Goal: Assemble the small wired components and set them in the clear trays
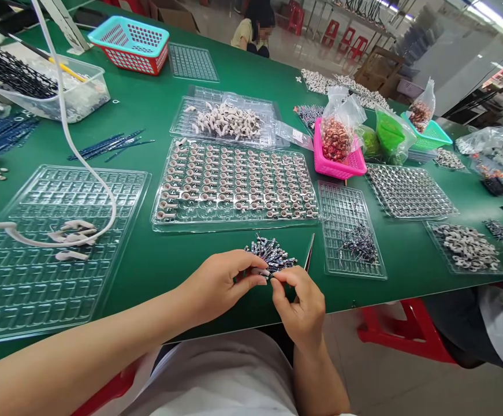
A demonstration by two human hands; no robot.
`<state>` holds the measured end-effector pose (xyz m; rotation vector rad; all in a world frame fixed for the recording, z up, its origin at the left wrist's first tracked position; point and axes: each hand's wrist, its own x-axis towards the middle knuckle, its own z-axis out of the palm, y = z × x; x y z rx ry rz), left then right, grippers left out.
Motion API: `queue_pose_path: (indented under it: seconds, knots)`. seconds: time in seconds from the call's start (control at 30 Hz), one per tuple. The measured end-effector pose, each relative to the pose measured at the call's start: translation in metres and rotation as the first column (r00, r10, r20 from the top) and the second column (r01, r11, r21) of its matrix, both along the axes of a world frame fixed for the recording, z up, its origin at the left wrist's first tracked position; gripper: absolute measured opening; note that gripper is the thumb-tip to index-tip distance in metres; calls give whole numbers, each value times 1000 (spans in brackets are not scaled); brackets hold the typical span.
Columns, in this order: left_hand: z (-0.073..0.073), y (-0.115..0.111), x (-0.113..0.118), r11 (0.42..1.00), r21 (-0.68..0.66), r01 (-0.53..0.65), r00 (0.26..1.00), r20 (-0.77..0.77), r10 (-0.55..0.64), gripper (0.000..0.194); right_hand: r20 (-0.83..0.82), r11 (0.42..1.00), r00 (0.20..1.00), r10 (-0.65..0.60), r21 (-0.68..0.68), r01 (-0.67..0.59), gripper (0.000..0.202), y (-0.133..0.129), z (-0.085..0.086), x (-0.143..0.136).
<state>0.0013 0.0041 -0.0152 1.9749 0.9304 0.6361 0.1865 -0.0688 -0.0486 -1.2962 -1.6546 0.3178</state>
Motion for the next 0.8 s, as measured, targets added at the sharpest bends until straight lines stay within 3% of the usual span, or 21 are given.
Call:
queue_pose_path:
  seconds: [0.47,0.8]
  knots:
    - [4,-2,3,1000,9,24,998,53,-24,12,-89,994,991,104,22,-103,33,0,2,3]
    - [1,-5,0,993,114,19,993,112,-32,11,-177,995,982,66,-62,-78,22,-2,3,4]
